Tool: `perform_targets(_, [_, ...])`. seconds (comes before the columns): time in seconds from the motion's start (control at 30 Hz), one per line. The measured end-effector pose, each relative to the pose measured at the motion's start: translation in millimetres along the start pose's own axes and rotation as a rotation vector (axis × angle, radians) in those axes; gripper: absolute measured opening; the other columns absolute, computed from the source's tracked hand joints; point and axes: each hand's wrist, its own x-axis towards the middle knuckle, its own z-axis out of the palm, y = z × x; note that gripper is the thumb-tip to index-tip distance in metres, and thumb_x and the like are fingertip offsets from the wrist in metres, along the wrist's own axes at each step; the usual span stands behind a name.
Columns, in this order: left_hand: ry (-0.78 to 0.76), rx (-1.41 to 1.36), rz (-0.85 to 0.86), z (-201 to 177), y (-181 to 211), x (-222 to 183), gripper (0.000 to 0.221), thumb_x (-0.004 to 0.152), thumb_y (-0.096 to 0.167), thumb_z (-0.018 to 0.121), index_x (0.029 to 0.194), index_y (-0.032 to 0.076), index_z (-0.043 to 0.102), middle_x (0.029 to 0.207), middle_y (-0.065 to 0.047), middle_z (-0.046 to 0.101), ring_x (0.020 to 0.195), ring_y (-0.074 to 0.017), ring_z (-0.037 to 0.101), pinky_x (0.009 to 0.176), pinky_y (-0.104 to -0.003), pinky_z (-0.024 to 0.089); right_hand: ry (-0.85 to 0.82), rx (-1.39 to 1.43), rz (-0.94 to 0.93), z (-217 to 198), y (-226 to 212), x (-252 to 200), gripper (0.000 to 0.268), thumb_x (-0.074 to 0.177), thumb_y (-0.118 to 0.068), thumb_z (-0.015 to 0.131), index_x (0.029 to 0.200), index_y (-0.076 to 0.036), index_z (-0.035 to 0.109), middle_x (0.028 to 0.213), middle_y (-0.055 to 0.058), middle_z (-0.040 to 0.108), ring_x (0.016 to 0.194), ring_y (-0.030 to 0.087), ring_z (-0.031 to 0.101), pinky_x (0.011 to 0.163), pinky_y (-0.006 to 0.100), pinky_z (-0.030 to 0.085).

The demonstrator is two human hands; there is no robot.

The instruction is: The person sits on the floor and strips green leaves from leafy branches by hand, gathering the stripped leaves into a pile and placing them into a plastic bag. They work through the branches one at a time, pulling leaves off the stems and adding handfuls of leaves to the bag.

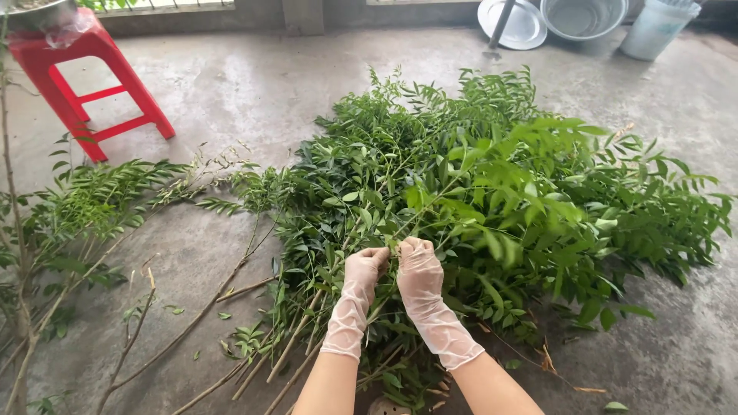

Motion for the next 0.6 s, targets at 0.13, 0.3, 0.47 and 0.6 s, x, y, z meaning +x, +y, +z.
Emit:
perform_targets(0.13, [0.042, -0.05, 0.0, 0.5, 7.1, -7.3, 0.019, 0.088, 0.014, 0.079, 0.098, -0.003, 0.078, 0.079, -0.004, 0.074, 0.066, -0.012, 0.062, 0.063, -0.025, 0.051, -0.239, 0.021, 0.19, 23.6, 8.6, -34.4, 0.012, 0.096, -0.021, 0.066, 0.099, -0.011, 0.071, 0.087, 0.011, 0.073, 0.076, 0.031, 0.072, 0.065, 0.042, 0.059])
perform_targets(0.3, [0.089, -0.021, 0.011, 1.7, -0.4, -9.5, 0.02, 0.088, 0.014, 0.078, 0.098, -0.004, 0.079, 0.087, -0.008, 0.079, 0.069, -0.0137, 0.064, 0.062, -0.027, 0.05, -0.373, 0.195, 0.196, 7.4, 11.4, -30.4, 0.017, 0.095, -0.024, 0.066, 0.09, -0.009, 0.068, 0.078, 0.016, 0.071, 0.069, 0.04, 0.069, 0.059, 0.048, 0.055])
perform_targets(0.47, [0.067, -0.058, -0.025, 15.7, -26.6, -8.5, 0.019, 0.085, 0.009, 0.081, 0.096, -0.006, 0.079, 0.088, -0.011, 0.08, 0.071, -0.0147, 0.069, 0.067, -0.025, 0.054, -0.601, 0.253, 0.006, -7.8, 47.6, -33.1, 0.015, 0.093, -0.022, 0.063, 0.091, -0.008, 0.067, 0.079, 0.017, 0.071, 0.073, 0.04, 0.068, 0.063, 0.048, 0.055])
perform_targets(0.6, [0.14, 0.011, -0.057, 22.6, -15.5, -8.7, 0.02, 0.083, 0.009, 0.085, 0.097, -0.005, 0.08, 0.084, -0.009, 0.077, 0.069, -0.0136, 0.062, 0.065, -0.027, 0.049, -1.096, 0.54, 0.843, -32.1, -7.6, -45.4, 0.033, 0.105, -0.026, 0.046, 0.092, -0.008, 0.069, 0.086, 0.017, 0.073, 0.08, 0.036, 0.07, 0.066, 0.042, 0.058])
